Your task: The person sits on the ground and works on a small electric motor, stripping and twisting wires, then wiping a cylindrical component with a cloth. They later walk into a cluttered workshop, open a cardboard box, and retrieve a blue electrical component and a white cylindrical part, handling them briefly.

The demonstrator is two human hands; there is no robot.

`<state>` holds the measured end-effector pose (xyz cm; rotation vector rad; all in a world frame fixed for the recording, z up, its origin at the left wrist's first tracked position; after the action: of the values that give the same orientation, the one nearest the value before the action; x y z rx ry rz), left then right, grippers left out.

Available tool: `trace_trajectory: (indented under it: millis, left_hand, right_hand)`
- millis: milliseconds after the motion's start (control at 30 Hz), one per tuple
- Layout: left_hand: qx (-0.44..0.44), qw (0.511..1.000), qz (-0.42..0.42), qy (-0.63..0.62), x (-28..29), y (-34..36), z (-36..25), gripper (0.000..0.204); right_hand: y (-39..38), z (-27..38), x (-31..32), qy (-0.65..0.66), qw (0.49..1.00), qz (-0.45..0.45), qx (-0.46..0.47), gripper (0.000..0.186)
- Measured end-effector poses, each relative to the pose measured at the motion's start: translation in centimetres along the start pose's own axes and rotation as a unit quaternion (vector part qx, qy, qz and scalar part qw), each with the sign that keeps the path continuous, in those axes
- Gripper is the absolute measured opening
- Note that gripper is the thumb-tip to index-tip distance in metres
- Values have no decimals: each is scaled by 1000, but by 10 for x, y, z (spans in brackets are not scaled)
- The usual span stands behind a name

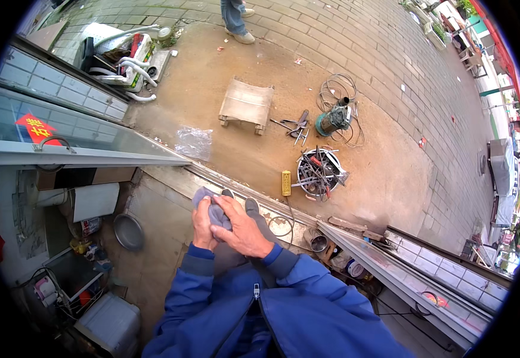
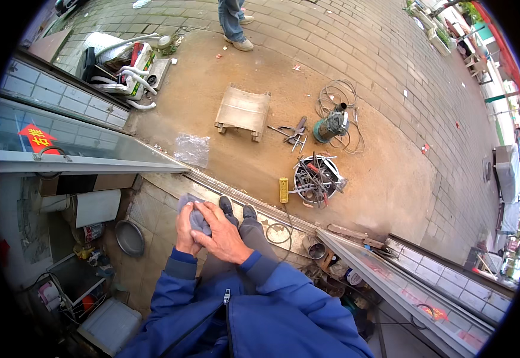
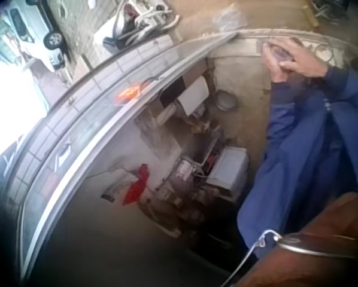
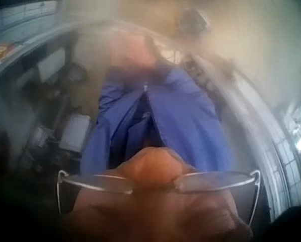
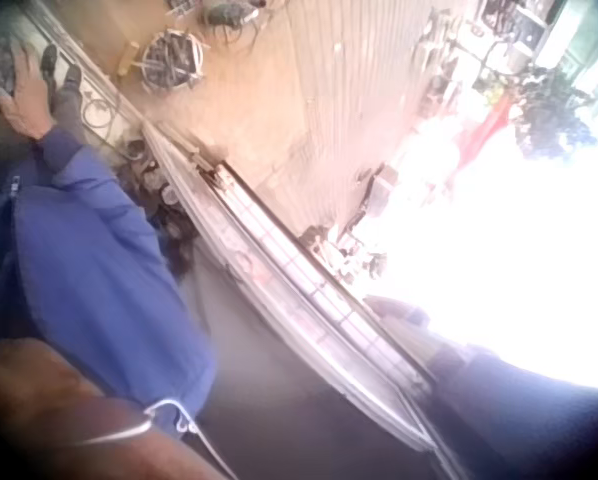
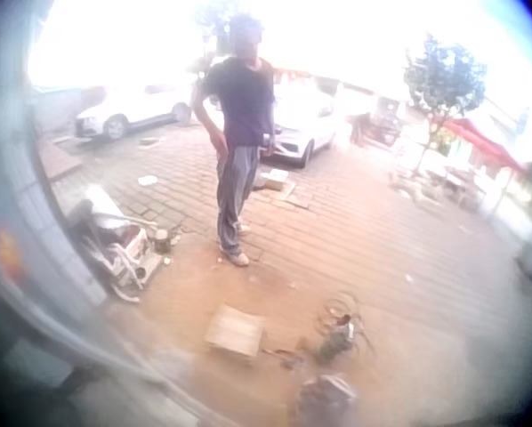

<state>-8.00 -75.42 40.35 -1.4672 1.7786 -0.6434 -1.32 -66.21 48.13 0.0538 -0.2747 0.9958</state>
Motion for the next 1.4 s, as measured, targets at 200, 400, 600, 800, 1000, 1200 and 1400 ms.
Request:
trace_trajectory:
  millis: [200,400,600,800,1000,1200,1400]
  left_hand:
    - [61,994,95,-5,-52,-20,27,32]
    - [-113,886,183,411,-51,-18,62,25]
    - [-280,827,57,484,-14,-13,53,23]
    - [0,920,-63,386,181,17,124,21]
    - [166,909,-303,232,412,-64,210,19]
    - [93,907,-407,61,515,-175,236,29]
    - [48,845,-508,-158,621,-271,372,26]
  right_hand:
    - [-15,-32,57,-33,996,-87,-4,55]
    - [-31,-81,116,-69,984,-144,-78,27]
    - [-64,-147,215,-279,928,-211,-132,32]
    - [-90,-197,266,-451,825,-190,-283,82]
    - [-82,-248,123,-388,901,-31,-193,45]
    - [-107,-217,-124,-279,931,224,-69,45]
    - [-145,-251,-277,-232,885,404,-2,38]
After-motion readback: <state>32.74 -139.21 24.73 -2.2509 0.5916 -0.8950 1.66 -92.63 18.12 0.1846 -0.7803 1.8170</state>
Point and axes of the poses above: each hand's wrist, its own y-axis towards the middle knuckle, its own x-axis out of the back of the hand, z = x × y, the point moved 9 cm from there along y, towards the middle knuckle, and after that the axes turned 13 degrees about -z, right-handed, at the moved point
